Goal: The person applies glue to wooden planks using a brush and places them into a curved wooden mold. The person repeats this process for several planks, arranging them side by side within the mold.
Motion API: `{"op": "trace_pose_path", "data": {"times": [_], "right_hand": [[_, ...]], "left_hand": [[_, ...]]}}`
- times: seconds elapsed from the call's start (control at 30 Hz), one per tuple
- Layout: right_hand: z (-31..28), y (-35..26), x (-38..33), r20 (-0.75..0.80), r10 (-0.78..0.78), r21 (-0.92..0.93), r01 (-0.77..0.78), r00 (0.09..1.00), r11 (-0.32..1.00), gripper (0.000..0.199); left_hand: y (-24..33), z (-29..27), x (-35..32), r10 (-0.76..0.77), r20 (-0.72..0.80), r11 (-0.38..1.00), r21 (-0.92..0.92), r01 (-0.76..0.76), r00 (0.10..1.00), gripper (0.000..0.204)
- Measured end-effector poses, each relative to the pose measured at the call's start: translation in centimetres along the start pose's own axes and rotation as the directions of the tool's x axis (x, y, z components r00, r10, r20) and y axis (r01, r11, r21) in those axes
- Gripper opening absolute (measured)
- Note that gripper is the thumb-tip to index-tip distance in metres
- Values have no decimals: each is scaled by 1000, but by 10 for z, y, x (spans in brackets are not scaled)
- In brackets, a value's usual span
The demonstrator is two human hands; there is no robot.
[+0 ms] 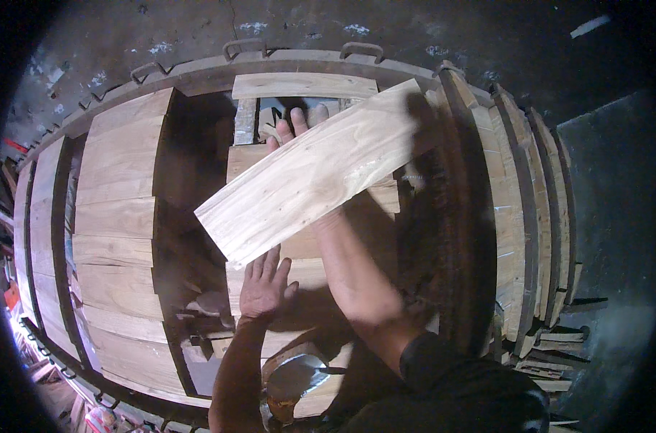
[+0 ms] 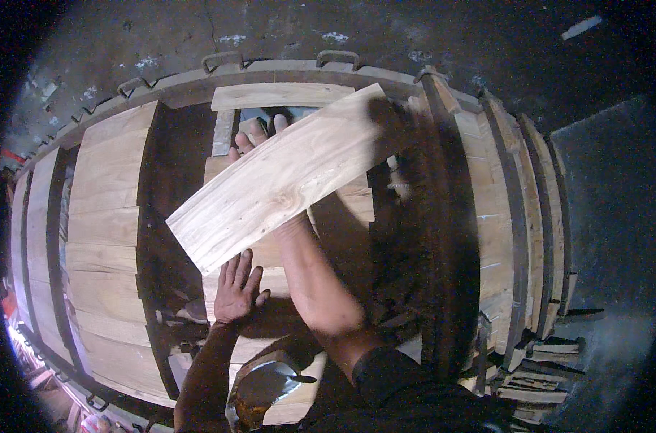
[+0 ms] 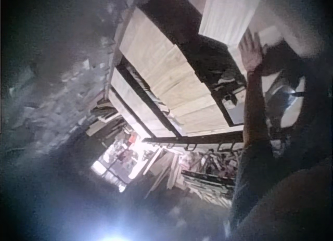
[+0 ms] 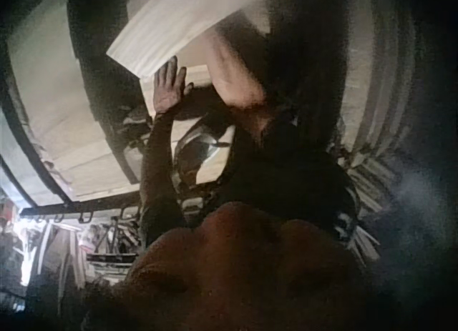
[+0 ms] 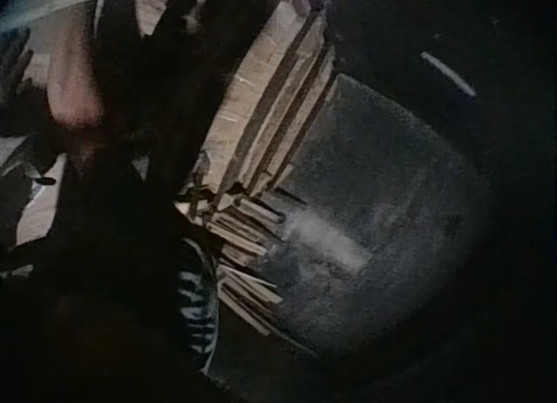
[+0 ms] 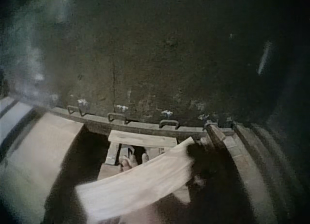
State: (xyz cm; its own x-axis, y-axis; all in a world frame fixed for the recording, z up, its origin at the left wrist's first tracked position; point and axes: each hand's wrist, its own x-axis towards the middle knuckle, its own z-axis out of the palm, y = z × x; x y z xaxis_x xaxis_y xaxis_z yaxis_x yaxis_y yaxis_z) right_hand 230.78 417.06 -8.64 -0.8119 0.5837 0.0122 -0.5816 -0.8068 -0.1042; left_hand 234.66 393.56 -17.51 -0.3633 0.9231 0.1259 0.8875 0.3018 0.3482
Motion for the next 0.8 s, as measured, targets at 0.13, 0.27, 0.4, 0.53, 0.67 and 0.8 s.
{"op": "trace_pose_path", "data": {"times": [0.13, 0.27, 0.4, 0.53, 0.67, 0.8], "right_hand": [[-20, 1, 2, 40, 2, 31, -3, 999, 1000, 56], [-46, 1, 6, 74, -26, 78, 20, 997, 997, 61], [-60, -12, 11, -380, -239, -42, 242, 893, 969, 61], [-57, -30, -6, -628, -307, -71, 341, 715, 938, 50], [-55, -38, -51, -653, -327, -126, 328, 683, 936, 47], [-67, -48, -60, -515, -280, -90, 274, 810, 958, 49]], "left_hand": [[1, 1, -2, -31, 47, 999, -13, 32, 998, 54], [-1, 4, -4, -27, 67, 1000, -5, 27, 997, 55], [-3, 8, -3, -38, 88, 999, -21, 40, 995, 56], [-3, 8, -4, -30, 58, 999, -24, 31, 998, 54], [0, 5, -4, -49, 101, 998, -23, 52, 994, 56], [1, 3, -3, -62, 106, 997, -28, 66, 992, 57]]}}
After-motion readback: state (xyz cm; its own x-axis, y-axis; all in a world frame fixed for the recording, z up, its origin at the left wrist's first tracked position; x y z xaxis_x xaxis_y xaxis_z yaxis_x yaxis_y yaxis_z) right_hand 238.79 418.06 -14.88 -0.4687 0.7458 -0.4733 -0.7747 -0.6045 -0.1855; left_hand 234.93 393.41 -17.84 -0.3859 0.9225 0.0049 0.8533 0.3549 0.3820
